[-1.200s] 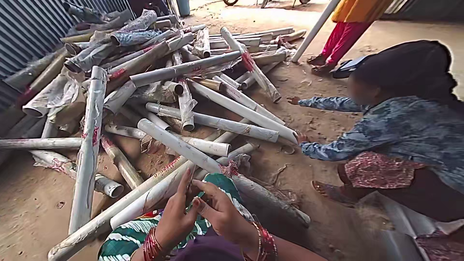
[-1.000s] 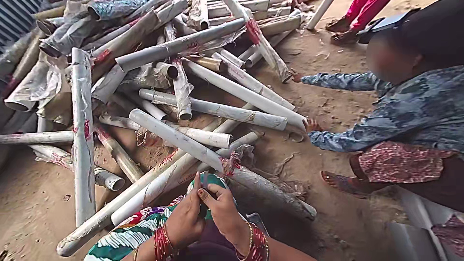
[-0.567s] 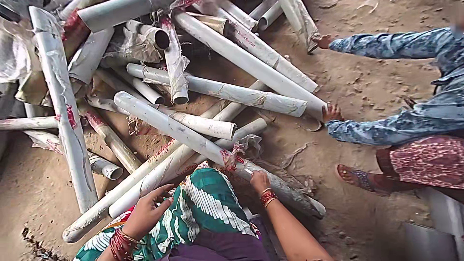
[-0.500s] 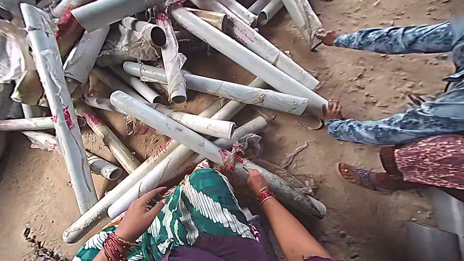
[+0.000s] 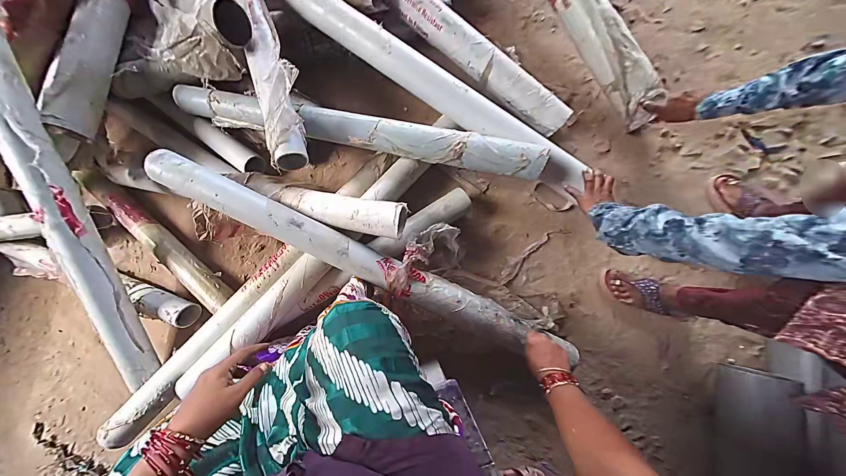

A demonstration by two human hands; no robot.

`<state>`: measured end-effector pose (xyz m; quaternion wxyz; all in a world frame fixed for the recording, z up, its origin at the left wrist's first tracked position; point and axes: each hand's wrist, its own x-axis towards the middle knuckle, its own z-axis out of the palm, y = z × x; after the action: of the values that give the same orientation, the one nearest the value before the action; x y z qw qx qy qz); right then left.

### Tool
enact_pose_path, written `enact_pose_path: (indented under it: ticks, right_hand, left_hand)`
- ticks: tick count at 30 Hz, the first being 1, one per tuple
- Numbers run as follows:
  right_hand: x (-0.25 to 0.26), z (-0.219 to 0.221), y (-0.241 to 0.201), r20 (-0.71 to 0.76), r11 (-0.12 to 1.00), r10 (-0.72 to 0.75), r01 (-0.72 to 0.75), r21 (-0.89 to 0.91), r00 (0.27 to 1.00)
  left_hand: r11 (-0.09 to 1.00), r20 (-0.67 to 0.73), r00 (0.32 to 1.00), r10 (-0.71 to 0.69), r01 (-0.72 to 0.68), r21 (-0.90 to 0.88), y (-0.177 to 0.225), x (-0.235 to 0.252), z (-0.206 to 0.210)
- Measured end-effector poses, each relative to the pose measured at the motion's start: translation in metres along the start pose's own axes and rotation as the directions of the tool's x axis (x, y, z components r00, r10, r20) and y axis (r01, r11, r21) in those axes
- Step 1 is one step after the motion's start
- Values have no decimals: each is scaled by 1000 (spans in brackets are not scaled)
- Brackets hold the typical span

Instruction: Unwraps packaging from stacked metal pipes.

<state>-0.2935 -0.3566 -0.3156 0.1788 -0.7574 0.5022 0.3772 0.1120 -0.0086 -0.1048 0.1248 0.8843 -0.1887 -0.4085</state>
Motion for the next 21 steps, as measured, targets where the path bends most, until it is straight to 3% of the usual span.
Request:
enact_pose_path:
  ticks: [2,4,7,9,11,13,15,17,18,20,21]
  right_hand:
    - [-5,-8,-9,-110,990,9,6,140,994]
    - [-2,-21,-50,-177,962,-135,172,212,975]
    - [21,-37,-136,-200,898,-358,395,195,912]
    - [33,-43,-167,-168,879,-414,441,183,895]
    - [40,-30,-158,-223,864,-435,474,169,873]
    - [45,-3,-116,-373,856,-434,505,114,820]
    - [35,12,-51,-292,923,-335,375,91,896]
    - [15,15,9,-49,992,-86,90,87,995]
    - [9,12,28,46,993,77,-81,81,996]
    - [2,4,36,49,961,243,-247,127,969]
    - [2,-3,22,-15,964,195,-189,189,981]
  left_hand:
    - [1000,4,1000,-18,18,22,-4,3,0]
    - [998,23,999,-34,33,47,2,10,7]
    - [996,75,996,-46,40,80,19,17,16]
    - [994,125,991,-52,40,100,28,18,18]
    - [994,148,988,-47,32,105,28,15,15]
    - [994,133,990,-44,30,103,20,15,10]
    - [992,108,992,-58,46,115,9,18,7]
    - [988,100,992,-77,63,141,2,21,5]
    - [986,101,991,-84,68,154,1,22,4]
    - [984,118,989,-92,72,164,4,25,6]
    - [984,125,988,-96,75,162,9,26,8]
